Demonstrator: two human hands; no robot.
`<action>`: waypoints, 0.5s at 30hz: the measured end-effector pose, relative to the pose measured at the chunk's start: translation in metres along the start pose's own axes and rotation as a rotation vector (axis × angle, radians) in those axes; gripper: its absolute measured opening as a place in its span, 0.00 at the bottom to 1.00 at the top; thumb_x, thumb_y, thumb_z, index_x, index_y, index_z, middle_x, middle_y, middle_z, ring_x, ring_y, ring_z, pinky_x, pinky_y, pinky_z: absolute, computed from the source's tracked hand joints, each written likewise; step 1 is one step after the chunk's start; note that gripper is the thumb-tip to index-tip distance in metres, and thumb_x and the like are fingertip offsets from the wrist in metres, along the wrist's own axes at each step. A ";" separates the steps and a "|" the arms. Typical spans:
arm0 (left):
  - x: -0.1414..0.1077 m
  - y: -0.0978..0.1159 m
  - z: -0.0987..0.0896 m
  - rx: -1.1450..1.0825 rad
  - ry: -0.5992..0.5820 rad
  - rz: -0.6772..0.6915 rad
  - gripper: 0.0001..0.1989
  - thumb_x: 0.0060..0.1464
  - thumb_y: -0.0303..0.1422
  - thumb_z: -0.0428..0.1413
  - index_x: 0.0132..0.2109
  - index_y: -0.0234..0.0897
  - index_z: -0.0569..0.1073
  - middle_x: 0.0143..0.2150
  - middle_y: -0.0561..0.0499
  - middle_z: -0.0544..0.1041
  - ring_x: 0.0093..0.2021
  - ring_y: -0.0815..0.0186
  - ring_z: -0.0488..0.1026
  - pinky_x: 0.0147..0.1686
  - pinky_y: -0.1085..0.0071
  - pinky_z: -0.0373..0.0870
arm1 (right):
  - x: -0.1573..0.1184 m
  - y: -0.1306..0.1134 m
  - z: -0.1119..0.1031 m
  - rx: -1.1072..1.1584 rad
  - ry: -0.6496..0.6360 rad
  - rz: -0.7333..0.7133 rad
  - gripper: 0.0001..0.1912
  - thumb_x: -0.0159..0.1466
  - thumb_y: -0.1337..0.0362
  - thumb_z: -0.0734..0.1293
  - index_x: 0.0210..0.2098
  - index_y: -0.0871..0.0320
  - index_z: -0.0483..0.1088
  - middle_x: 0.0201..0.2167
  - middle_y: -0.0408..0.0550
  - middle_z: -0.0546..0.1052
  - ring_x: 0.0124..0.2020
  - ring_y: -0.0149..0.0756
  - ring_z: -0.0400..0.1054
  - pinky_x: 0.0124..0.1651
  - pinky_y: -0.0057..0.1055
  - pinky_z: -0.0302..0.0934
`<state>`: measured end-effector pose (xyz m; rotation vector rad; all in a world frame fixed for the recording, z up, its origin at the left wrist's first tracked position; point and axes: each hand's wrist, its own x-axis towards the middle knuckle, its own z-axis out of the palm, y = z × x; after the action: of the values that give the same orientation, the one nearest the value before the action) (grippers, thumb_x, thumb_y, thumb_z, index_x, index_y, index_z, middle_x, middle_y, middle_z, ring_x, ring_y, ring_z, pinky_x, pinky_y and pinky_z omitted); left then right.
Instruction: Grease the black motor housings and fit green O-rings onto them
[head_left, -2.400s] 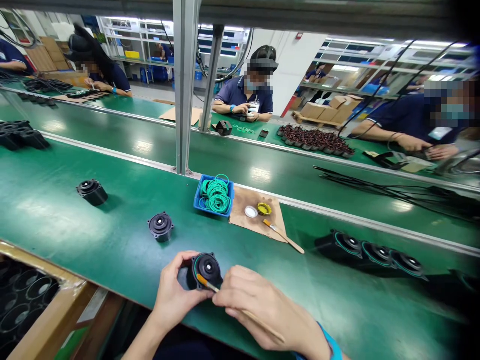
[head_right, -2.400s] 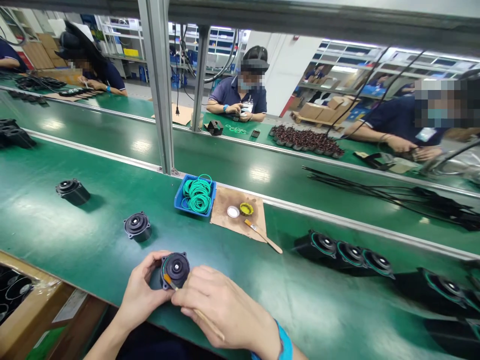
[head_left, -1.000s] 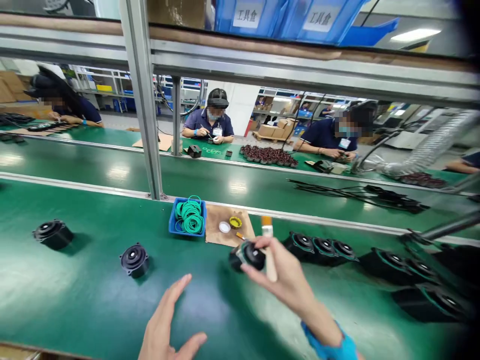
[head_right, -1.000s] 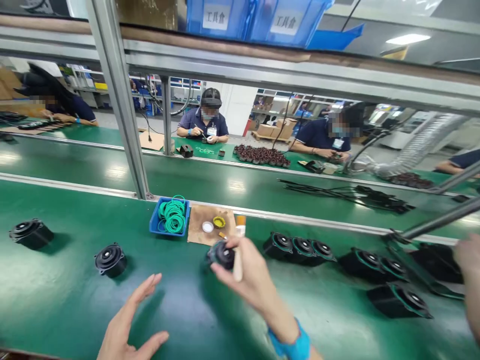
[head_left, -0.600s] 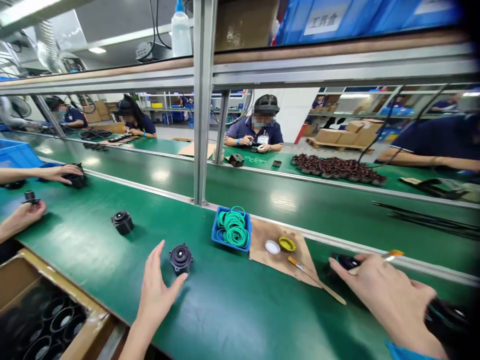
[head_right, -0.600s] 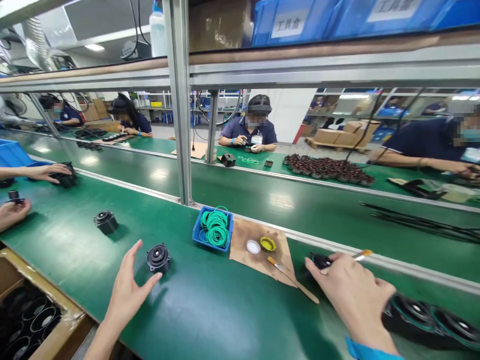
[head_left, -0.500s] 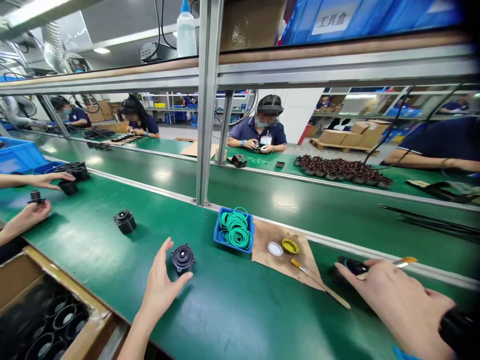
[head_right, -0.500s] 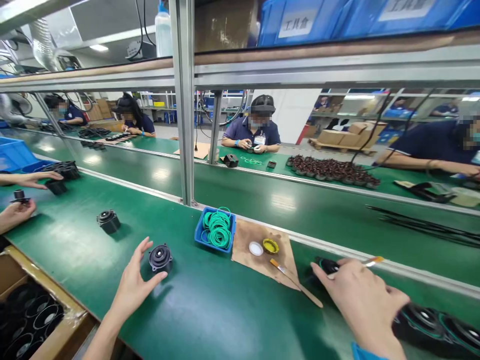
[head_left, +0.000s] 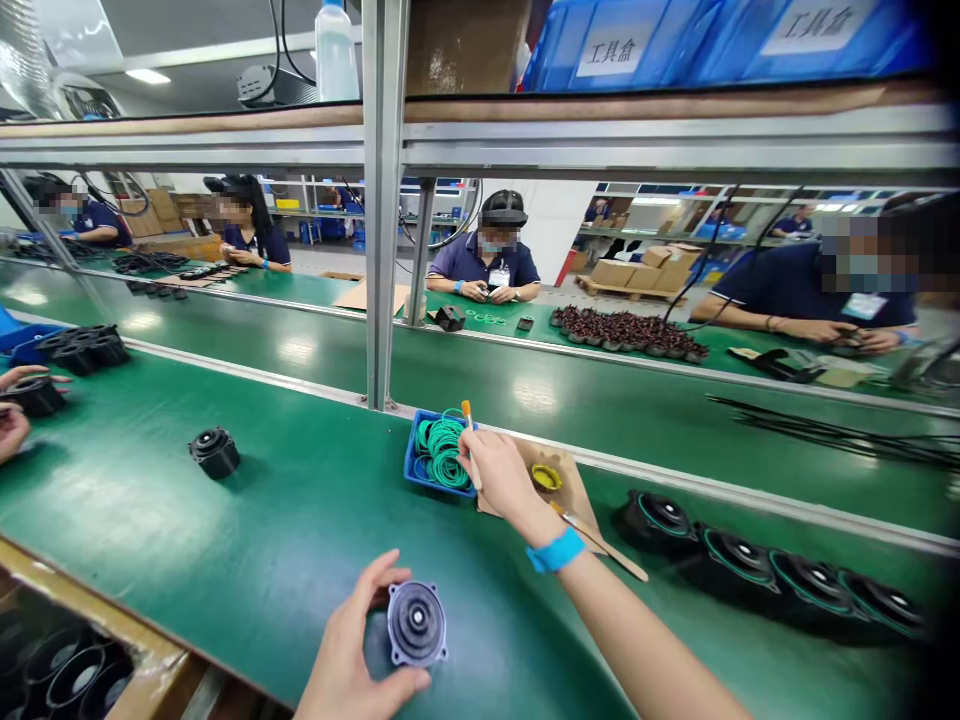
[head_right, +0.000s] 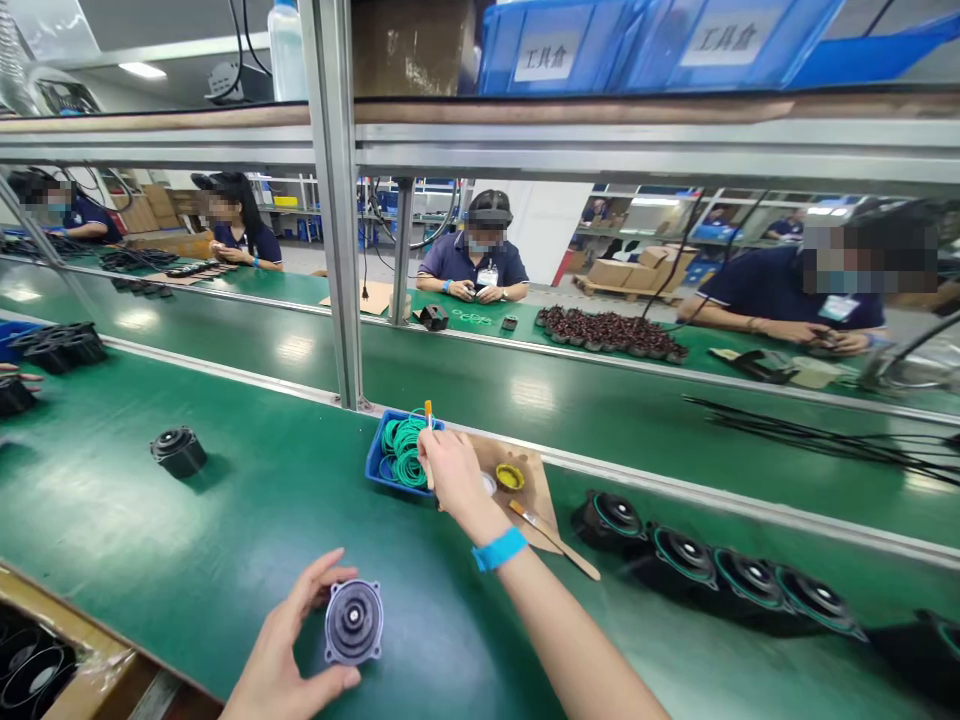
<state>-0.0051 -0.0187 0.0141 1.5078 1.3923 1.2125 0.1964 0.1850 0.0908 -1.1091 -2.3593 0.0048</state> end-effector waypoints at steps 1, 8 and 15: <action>-0.003 -0.004 0.003 -0.011 -0.001 0.022 0.48 0.35 0.21 0.66 0.65 0.45 0.62 0.59 0.43 0.75 0.57 0.51 0.74 0.58 0.56 0.69 | 0.004 0.001 0.004 -0.001 -0.012 -0.007 0.09 0.63 0.75 0.62 0.30 0.55 0.62 0.30 0.49 0.75 0.33 0.41 0.67 0.39 0.34 0.53; -0.007 0.003 0.003 0.012 0.074 0.054 0.40 0.40 0.25 0.67 0.62 0.44 0.68 0.55 0.44 0.77 0.54 0.51 0.76 0.57 0.55 0.71 | 0.010 0.003 0.011 0.069 -0.068 -0.053 0.11 0.62 0.77 0.60 0.27 0.56 0.61 0.26 0.45 0.73 0.30 0.37 0.65 0.40 0.33 0.50; -0.007 0.018 0.000 0.009 0.069 0.007 0.37 0.42 0.26 0.68 0.60 0.42 0.69 0.56 0.43 0.78 0.53 0.53 0.77 0.56 0.56 0.73 | 0.010 0.009 0.003 0.228 0.016 0.057 0.08 0.59 0.72 0.62 0.25 0.55 0.63 0.25 0.45 0.76 0.29 0.38 0.67 0.40 0.33 0.53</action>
<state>-0.0003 -0.0280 0.0299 1.4902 1.4406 1.2746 0.1964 0.1983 0.0911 -1.0594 -2.2461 0.2772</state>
